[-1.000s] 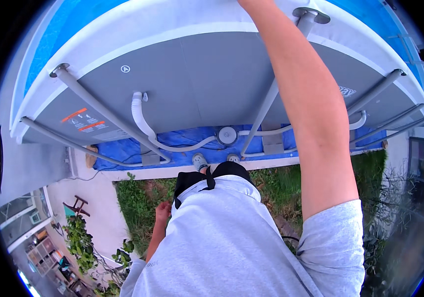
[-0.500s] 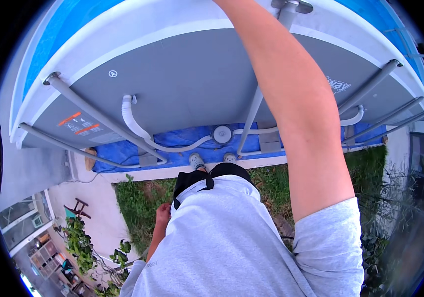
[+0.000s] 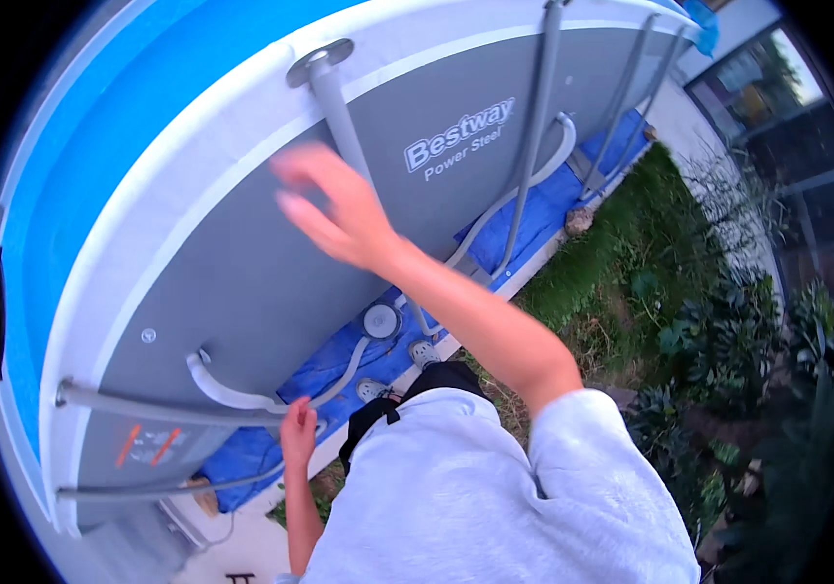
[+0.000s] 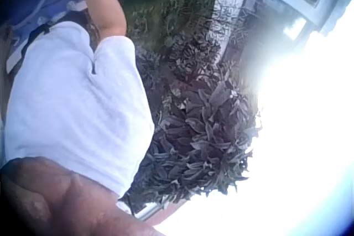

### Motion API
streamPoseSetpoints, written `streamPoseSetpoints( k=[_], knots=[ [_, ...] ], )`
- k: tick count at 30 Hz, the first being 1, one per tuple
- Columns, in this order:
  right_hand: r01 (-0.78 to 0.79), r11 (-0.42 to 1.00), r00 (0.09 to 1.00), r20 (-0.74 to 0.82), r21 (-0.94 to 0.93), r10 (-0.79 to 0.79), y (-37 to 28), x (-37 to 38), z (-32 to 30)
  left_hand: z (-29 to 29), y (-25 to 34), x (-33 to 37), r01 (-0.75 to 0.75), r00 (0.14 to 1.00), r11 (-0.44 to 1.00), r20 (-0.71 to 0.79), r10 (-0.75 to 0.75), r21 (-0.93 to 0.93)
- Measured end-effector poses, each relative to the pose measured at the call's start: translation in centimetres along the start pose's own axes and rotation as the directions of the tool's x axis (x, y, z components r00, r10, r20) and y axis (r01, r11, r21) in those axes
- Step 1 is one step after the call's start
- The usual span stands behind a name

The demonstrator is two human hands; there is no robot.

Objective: The person manipulates the frame and hoses of a portable swimming pool by hand, then unplugs a power cord from an extension strip.

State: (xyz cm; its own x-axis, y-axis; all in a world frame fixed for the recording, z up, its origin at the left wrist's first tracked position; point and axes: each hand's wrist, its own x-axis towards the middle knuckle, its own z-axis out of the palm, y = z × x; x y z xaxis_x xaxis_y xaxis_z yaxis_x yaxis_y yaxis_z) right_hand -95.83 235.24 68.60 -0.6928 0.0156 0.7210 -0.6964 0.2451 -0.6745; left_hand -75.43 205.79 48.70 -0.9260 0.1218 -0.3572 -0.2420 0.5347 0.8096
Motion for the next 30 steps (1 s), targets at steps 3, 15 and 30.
streamPoseSetpoints(
  k=[3, 15, 30],
  knots=[
    [-0.671, 0.738, 0.738, 0.032, -0.075, 0.674, 2.3, -15.6, -6.0, -3.3, 10.8, 4.7, -0.384, 0.921, 0.915, -0.011, 0.389, 0.125],
    [-0.899, -0.414, -0.438, -0.279, 0.143, 0.855, 5.7, -51.6, -24.3, -7.9, 44.7, 19.0, -0.720, 0.174, 0.192, -0.094, 0.980, 0.667],
    [-0.826, -0.344, -0.383, 0.004, 0.447, 0.924, 34.4, -44.1, -31.6, -14.2, 41.9, 33.3, -0.406, 0.497, 0.443, -0.214, 0.841, 0.799]
  ],
)
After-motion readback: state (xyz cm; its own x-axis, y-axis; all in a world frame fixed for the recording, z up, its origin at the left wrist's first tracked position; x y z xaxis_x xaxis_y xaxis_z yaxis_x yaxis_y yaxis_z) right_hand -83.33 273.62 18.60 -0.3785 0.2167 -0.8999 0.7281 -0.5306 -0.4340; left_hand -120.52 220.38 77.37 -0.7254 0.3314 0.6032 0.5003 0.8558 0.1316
